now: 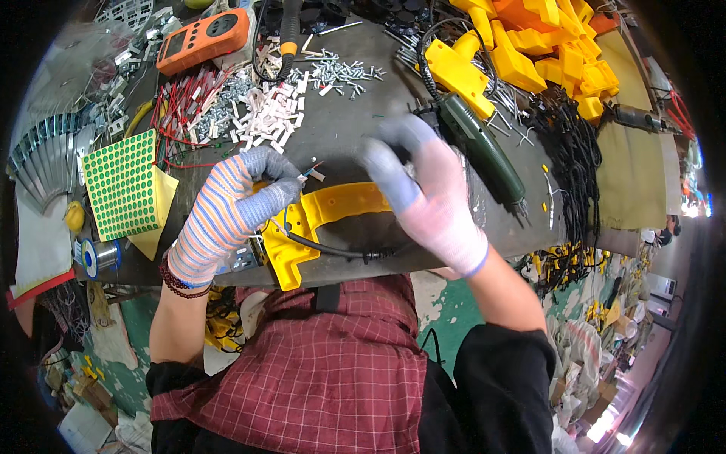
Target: Assembling and soldering components into a yellow plastic housing for a small electronic device.
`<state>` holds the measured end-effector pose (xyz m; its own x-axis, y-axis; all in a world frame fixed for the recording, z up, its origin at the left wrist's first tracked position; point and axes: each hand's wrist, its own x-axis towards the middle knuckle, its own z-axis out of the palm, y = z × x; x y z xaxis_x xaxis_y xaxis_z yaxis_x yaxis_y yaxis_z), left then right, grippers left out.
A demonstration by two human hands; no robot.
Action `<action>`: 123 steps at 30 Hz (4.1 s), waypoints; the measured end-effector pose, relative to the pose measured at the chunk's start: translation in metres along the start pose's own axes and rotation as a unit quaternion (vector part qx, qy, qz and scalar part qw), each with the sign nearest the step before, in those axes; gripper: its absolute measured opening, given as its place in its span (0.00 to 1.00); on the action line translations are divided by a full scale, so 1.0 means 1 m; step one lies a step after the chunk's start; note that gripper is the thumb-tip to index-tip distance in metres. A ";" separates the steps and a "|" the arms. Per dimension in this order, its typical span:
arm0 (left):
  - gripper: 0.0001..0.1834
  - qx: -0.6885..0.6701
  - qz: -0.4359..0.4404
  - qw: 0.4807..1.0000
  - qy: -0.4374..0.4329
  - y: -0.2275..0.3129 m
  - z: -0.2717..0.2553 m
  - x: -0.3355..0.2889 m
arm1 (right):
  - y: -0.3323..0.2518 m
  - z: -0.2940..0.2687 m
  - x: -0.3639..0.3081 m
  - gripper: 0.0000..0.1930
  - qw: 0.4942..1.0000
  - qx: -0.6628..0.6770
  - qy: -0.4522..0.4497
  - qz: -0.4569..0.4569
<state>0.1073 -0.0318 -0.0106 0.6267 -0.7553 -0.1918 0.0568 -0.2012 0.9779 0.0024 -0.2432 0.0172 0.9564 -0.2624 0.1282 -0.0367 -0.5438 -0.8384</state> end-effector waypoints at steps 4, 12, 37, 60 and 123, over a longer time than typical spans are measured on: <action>0.09 0.002 -0.017 1.000 -0.006 0.005 0.001 0.004 | 0.021 -0.009 -0.060 0.10 0.957 -0.218 -0.086 -0.171; 0.08 -0.054 -0.034 0.998 -0.014 0.003 -0.002 0.005 | 0.032 0.019 -0.085 0.15 0.926 -0.301 -0.035 -0.224; 0.10 0.038 -0.030 0.998 -0.035 0.007 0.001 0.006 | 0.072 -0.007 -0.086 0.11 0.930 -0.292 0.117 -0.193; 0.11 0.039 0.146 0.960 0.235 -0.030 -0.015 -0.095 | 0.047 0.004 -0.089 0.27 0.915 -0.351 0.068 -0.187; 0.08 0.205 0.184 0.931 0.240 -0.040 0.002 -0.061 | -0.051 0.055 0.036 0.11 0.739 -0.410 -0.107 -0.523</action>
<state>0.0657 0.0210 -0.0384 0.8258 -0.4739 0.3058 -0.4705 -0.2799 0.8369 0.0549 -0.1815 0.0355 0.6059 0.7290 0.3185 0.6766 -0.6828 0.2757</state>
